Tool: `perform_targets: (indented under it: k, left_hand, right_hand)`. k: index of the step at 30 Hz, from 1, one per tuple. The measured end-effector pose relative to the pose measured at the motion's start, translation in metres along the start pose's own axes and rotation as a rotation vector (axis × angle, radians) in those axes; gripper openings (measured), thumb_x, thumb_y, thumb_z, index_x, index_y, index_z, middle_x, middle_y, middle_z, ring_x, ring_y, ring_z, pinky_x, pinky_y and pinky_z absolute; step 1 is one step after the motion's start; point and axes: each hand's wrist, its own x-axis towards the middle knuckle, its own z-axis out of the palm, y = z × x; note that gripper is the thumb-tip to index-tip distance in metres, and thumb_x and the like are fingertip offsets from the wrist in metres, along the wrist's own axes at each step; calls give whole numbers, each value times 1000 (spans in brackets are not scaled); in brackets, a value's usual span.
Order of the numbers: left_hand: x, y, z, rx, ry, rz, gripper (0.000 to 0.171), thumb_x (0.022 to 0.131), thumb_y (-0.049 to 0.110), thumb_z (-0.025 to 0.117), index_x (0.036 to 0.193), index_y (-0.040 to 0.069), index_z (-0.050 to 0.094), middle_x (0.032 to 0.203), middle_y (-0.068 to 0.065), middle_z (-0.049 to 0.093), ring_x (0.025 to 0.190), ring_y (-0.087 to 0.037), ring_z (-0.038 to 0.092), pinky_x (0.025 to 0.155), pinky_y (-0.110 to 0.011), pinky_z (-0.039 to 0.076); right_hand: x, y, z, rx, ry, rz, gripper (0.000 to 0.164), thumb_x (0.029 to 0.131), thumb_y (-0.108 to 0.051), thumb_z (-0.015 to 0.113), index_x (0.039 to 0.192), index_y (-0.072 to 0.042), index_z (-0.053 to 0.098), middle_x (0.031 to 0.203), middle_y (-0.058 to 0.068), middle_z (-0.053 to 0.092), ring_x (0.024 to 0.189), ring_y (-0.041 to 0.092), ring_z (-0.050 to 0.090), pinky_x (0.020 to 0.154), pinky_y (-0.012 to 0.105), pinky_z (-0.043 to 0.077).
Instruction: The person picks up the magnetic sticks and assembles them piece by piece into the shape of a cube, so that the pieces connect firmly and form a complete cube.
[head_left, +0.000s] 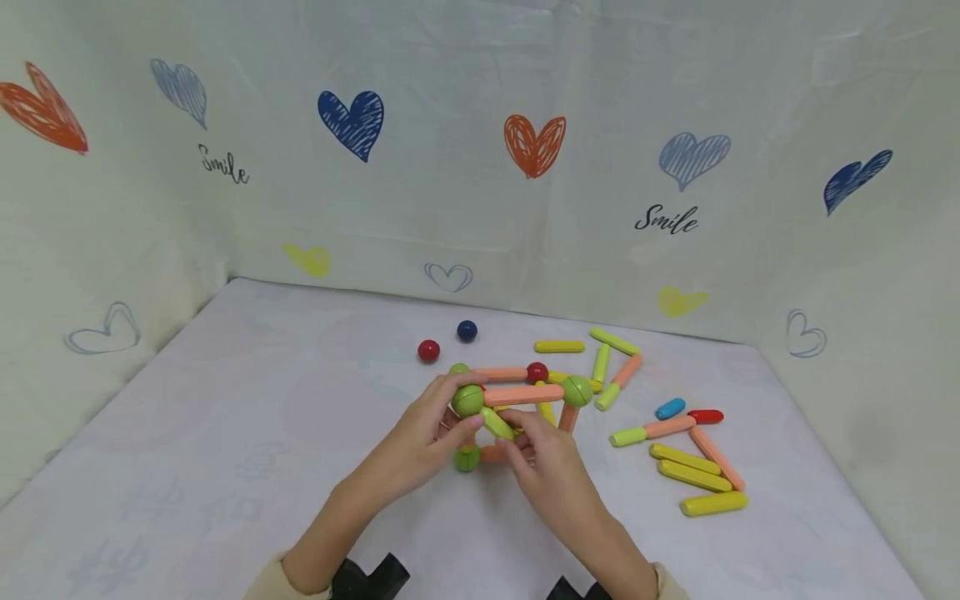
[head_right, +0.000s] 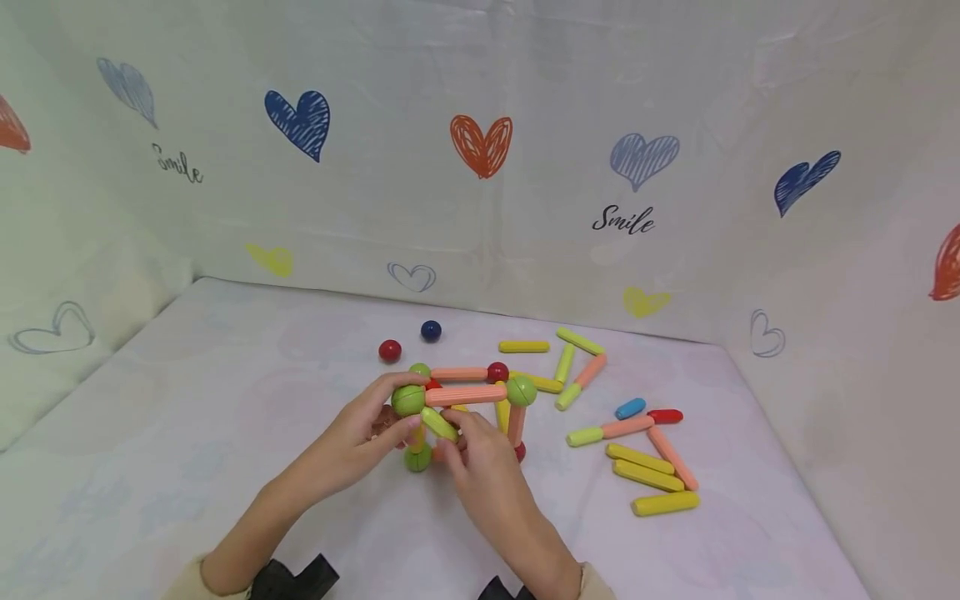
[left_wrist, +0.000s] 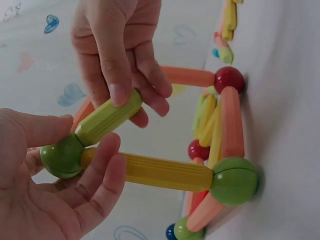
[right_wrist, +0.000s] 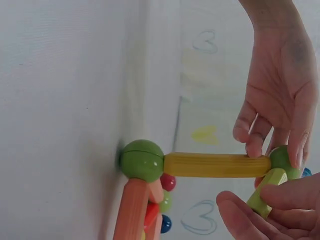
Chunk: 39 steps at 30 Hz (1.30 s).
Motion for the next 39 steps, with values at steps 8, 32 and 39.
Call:
perform_targets:
  k: [8, 32, 39]
  left_hand:
    - [2, -3, 4, 21, 3, 21, 37, 91, 11, 59, 124, 14, 44, 92, -6, 53, 72, -14, 51, 62, -21, 47]
    - [5, -7, -1, 83, 55, 15, 37, 86, 0, 61, 115, 18, 48, 99, -4, 52, 75, -15, 50, 65, -22, 47]
    - [4, -9, -15, 98, 27, 9, 37, 86, 0, 62, 114, 20, 48, 105, -3, 53, 83, -18, 50, 69, -23, 47]
  right_hand:
    - [0, 11, -17, -98, -68, 80, 23, 83, -4, 66, 106, -8, 65, 98, 2, 67, 77, 12, 62, 65, 18, 51]
    - [6, 182, -120, -489, -316, 265, 30, 89, -24, 62, 111, -4, 59, 106, 15, 53, 85, 27, 55, 78, 47, 46]
    - [1, 178, -110, -645, -287, 147, 31, 90, -17, 59, 121, -11, 54, 106, 12, 57, 83, 26, 60, 80, 50, 47]
